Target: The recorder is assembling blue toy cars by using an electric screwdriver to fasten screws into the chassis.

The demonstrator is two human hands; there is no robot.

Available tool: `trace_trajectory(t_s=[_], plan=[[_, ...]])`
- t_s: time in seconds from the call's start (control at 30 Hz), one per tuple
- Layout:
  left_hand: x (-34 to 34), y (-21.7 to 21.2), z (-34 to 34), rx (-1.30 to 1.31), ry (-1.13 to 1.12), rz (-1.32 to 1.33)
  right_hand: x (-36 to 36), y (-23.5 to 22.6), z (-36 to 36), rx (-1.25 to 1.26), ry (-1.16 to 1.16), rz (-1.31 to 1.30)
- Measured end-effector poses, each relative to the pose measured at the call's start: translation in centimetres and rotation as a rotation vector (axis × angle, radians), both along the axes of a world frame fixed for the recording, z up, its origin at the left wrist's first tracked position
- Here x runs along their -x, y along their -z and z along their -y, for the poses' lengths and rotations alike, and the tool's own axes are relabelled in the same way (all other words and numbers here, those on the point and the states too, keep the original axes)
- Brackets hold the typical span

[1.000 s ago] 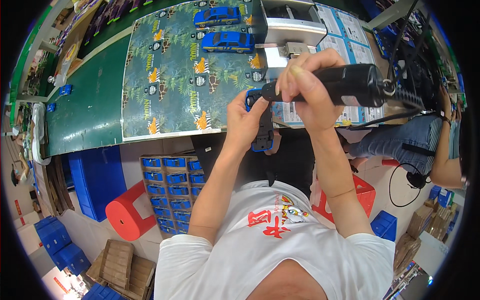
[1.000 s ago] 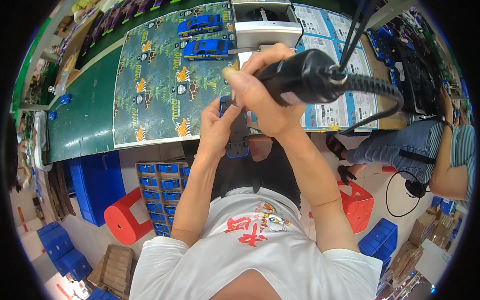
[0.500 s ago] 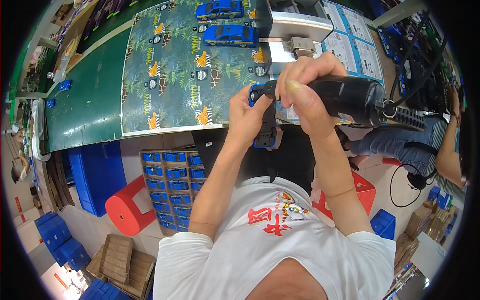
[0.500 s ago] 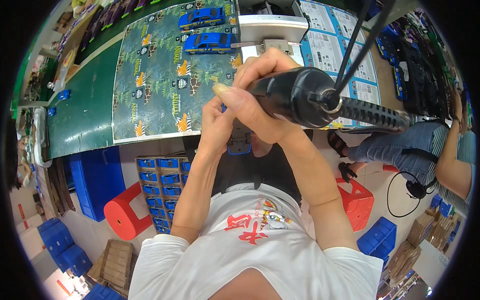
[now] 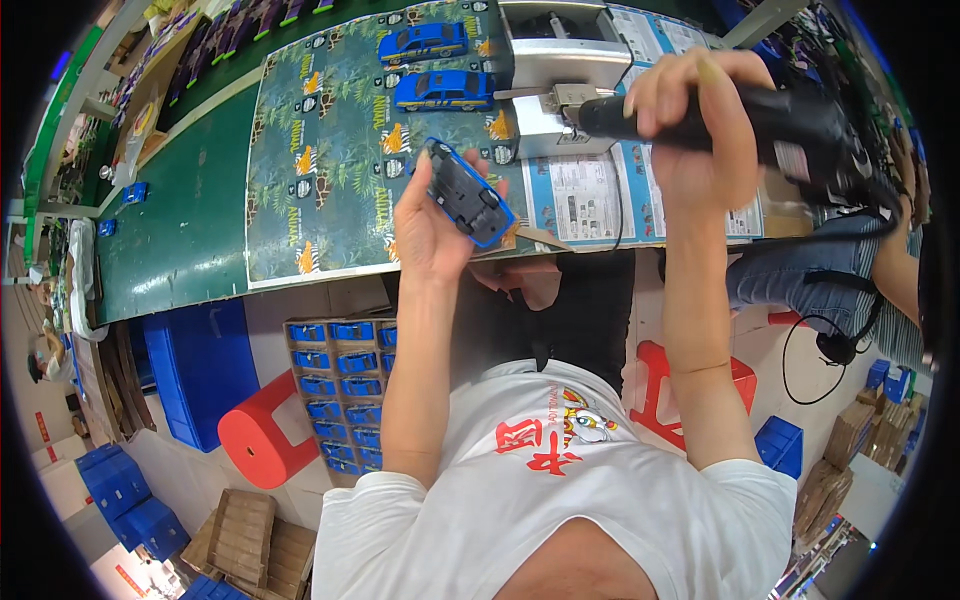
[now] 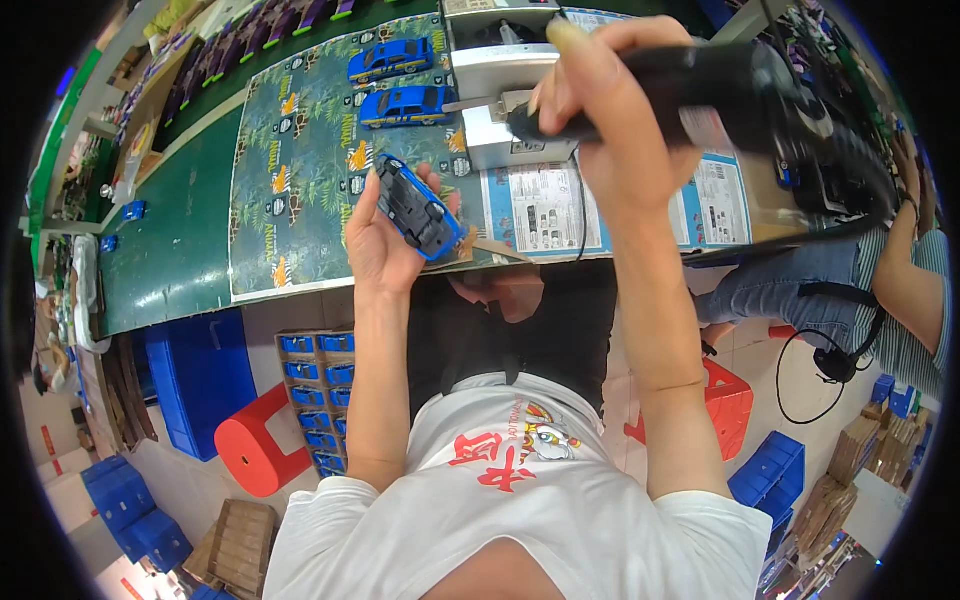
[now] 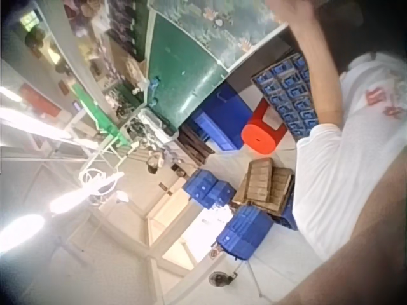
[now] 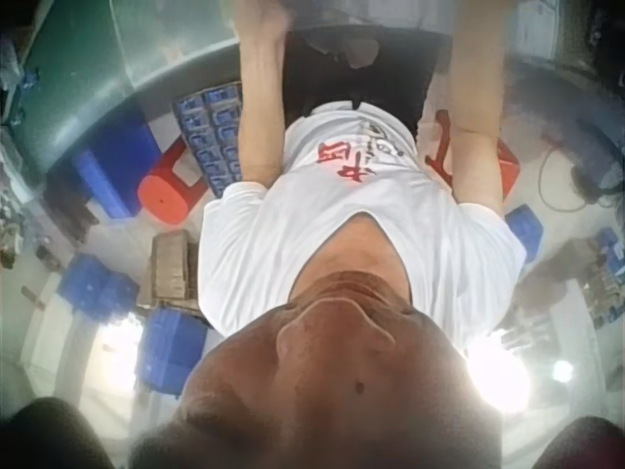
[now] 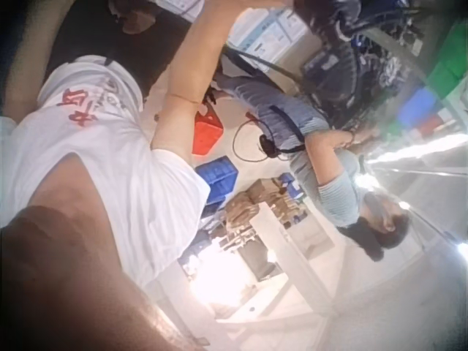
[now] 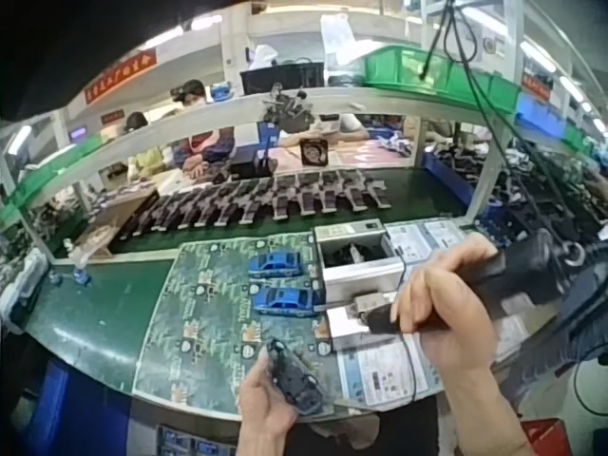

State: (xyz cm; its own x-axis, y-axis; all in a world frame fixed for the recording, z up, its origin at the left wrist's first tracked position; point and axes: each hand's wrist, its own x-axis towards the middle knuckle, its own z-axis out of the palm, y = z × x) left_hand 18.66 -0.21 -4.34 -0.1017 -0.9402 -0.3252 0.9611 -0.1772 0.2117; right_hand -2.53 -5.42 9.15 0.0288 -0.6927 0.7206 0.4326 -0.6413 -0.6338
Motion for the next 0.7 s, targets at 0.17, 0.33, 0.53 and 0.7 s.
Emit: trace_trajectory(t_s=[0.17,0.33,0.53,0.7], plan=[[0.7,0.6,-0.5,0.132,-0.001,0.442,0.4,0.9,2.5,-0.075,0.090,-0.070],[0.8,0.7,-0.2,0.091,-0.017,0.450,-1.4,1.0,2.3,0.020,0.216,-0.204],[0.5,1.0,-0.3,0.120,0.005,0.390,-3.7,-0.5,4.3,0.216,0.023,-0.055],[0.8,1.6,0.2,0.158,-0.014,0.410,-0.7,0.5,-0.1,-0.388,-0.039,-0.176]])
